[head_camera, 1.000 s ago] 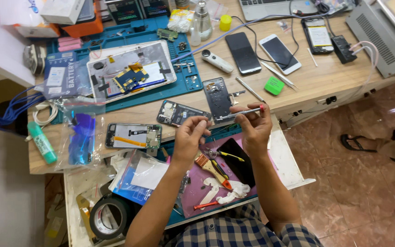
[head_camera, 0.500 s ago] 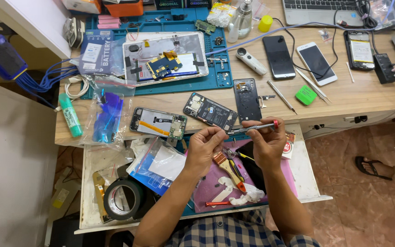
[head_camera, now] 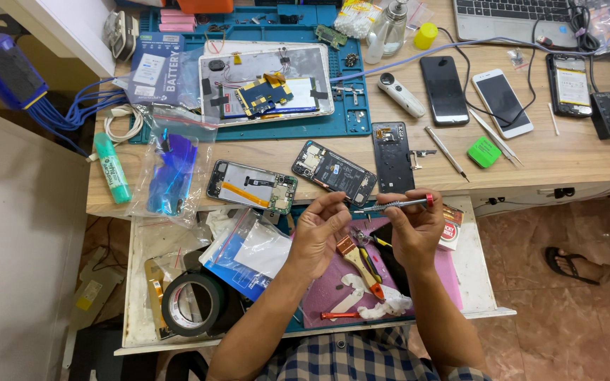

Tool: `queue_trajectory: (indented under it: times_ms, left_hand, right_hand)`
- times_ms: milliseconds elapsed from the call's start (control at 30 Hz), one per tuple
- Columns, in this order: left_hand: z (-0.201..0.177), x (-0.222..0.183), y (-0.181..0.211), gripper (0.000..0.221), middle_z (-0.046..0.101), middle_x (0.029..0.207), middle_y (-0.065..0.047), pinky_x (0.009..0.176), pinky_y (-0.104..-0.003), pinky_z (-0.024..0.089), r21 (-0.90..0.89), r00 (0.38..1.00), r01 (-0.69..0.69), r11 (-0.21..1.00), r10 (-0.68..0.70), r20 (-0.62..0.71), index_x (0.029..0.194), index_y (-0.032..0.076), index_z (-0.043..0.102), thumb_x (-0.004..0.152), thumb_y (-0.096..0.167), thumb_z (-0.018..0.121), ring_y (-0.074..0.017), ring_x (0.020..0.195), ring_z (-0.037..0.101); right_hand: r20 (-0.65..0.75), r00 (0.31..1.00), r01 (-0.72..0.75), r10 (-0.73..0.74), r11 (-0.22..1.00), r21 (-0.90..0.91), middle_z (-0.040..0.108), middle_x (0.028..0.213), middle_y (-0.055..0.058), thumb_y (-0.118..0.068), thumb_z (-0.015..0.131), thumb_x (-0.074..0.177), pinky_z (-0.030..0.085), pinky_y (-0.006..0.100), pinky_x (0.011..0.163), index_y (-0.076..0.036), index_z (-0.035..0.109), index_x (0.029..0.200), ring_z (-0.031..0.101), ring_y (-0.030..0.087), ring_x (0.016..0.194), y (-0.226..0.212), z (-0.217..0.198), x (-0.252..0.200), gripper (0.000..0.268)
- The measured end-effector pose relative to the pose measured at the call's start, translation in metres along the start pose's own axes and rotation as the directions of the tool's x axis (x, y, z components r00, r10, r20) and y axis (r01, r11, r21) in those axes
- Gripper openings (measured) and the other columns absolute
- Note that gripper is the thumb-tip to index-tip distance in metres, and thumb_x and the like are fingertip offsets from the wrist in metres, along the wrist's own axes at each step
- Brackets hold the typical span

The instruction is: The person uses a screwdriver to remove screws from the internal frame of a disassembled smartphone. They carefully manipulate the phone's components, including the battery and circuit board, while working at a cluttered repair bench.

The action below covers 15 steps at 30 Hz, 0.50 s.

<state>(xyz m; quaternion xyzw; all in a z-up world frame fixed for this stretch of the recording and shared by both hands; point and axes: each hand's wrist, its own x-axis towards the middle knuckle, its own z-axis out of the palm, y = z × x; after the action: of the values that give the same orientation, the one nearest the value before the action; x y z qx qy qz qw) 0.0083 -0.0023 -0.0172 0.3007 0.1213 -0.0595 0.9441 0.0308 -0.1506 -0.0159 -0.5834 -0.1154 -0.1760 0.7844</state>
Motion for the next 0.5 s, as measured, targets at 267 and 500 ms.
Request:
queue_trajectory:
  times_ms: [267,500]
  left_hand:
    - [0.0020,-0.0005,-0.0032,0.042,0.062,0.082,-0.009,0.066,-0.027,0.059,-0.045,0.999,-0.005,0.999,0.003,-0.049,0.115,-0.002,0.052,0.076,-0.008,0.065,-0.0231,0.078,0.067]
    - [-0.0012,0.0033,-0.0044,0.037,0.064,0.079,-0.012,0.063,-0.030,0.060,-0.046,0.994,-0.051,0.998,0.047,-0.102,0.108,-0.002,0.053,0.074,-0.009,0.066,-0.0269,0.073,0.068]
  right_hand:
    - [-0.005,1.000,-0.002,0.002,1.000,0.025,0.064,0.086,0.030,0.002,0.064,0.078,0.054,0.023,0.066,-0.002,0.038,0.100,0.067,0.025,0.079,-0.0007,0.0048,0.0003,0.035]
    - [0.021,1.000,-0.014,0.014,1.000,-0.004,0.064,0.084,0.028,0.000,0.064,0.078,0.054,0.024,0.068,-0.001,0.037,0.106,0.067,0.024,0.078,0.0023,0.0033,-0.0011,0.039]
